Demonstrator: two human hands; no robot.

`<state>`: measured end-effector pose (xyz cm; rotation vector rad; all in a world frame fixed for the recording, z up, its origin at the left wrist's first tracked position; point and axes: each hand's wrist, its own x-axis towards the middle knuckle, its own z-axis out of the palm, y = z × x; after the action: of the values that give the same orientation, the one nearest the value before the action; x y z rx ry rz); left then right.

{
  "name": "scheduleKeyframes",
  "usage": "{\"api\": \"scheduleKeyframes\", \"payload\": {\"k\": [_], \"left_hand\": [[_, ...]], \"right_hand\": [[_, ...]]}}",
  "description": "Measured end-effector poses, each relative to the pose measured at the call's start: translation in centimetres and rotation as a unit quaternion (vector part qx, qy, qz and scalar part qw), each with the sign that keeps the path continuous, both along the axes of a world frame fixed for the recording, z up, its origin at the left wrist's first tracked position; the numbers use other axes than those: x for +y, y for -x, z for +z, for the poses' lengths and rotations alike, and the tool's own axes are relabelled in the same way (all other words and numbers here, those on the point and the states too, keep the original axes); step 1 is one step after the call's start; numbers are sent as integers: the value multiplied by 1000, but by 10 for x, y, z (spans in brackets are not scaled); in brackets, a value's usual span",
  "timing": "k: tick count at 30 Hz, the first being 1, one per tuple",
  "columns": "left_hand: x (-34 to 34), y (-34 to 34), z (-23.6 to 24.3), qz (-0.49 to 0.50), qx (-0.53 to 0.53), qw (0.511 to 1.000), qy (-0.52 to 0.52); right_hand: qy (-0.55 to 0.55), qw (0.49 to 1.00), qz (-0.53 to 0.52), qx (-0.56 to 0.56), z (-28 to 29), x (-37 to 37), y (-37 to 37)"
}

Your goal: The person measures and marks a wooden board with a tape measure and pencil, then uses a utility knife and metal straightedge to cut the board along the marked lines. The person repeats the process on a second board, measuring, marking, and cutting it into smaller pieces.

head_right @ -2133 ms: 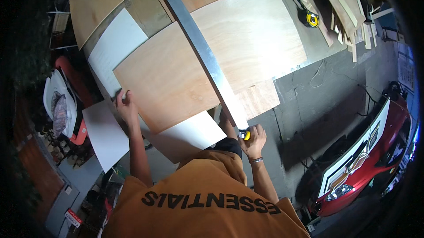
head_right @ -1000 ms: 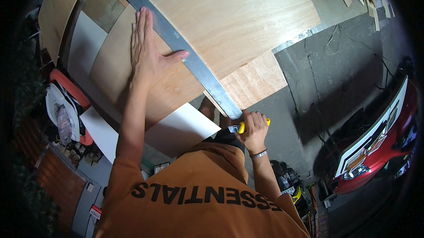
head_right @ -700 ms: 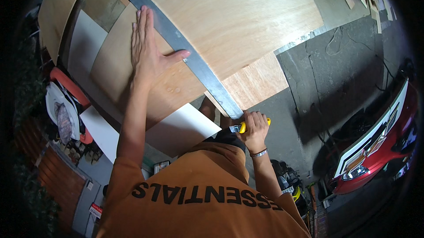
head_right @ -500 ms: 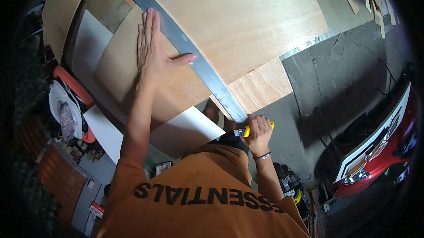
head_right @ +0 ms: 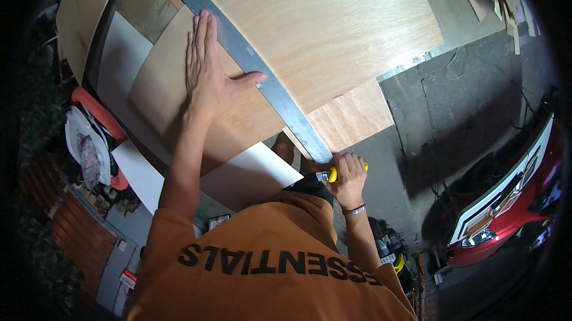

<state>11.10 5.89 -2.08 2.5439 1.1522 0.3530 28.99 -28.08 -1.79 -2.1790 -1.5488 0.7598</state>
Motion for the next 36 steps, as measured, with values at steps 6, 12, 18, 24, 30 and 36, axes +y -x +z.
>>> {"api": "scheduleKeyframes", "payload": {"k": [6,12,18,24,30,36], "left_hand": [[0,0,1,6,9,1000,14],[-5,3,4,16,-29,999,38],[-17,-1,15,45,2,996,83],[-24,-24,25,108,135,974,144],[-24,-30,33,118,175,966,151],[-23,-26,38,141,133,964,184]], "right_hand": [[36,892,-334,302,56,13,-43],[39,827,-263,495,114,52,-73],[15,872,-151,466,113,128,-57],[-6,876,-111,470,93,217,-34],[-101,984,116,84,41,346,2],[2,991,122,-60,22,398,26]]}}
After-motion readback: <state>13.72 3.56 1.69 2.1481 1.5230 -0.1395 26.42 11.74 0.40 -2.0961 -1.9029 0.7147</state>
